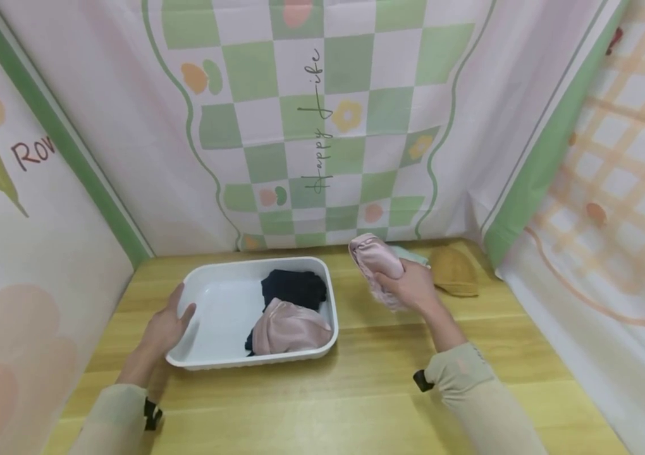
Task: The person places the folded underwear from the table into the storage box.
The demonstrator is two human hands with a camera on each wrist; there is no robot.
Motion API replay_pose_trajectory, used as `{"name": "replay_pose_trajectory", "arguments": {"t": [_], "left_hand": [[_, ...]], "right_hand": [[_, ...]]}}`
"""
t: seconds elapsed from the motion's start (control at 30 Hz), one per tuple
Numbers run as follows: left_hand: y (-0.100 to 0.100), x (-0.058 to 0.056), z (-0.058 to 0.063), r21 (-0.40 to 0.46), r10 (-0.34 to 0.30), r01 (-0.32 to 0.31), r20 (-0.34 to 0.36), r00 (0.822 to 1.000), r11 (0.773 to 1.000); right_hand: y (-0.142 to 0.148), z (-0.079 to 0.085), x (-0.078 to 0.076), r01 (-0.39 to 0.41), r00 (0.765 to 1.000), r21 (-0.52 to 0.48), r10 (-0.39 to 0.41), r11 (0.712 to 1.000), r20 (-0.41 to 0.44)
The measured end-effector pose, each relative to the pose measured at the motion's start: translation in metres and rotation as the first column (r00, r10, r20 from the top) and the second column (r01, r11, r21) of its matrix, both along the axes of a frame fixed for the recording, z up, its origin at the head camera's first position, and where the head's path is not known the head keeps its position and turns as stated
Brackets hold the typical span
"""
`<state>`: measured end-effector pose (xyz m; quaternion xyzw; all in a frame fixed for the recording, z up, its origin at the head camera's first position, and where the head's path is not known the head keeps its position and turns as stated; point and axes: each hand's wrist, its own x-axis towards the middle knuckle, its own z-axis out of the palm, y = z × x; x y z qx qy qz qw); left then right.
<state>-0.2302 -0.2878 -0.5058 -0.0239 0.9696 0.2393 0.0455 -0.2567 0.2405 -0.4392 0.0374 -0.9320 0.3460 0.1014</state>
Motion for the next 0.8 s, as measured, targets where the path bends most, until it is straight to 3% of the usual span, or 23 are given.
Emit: {"name": "replay_pose_trajectory", "arguments": {"t": [0.6,0.8], "left_hand": [[0.000,0.001,0.000,0.014,0.016,-0.016,0.039,0.999,1.000],[0.000,0.001,0.001,0.010,0.012,-0.012,0.037,0.999,1.000]], "right_hand": [[-0.031,0.008,-0.010,-0.081,0.997,-0.036,0.080,0.996,-0.012],[-0.041,0.008,-0.015,-0.106,0.994,-0.007,0.106,0.994,-0.037]]}}
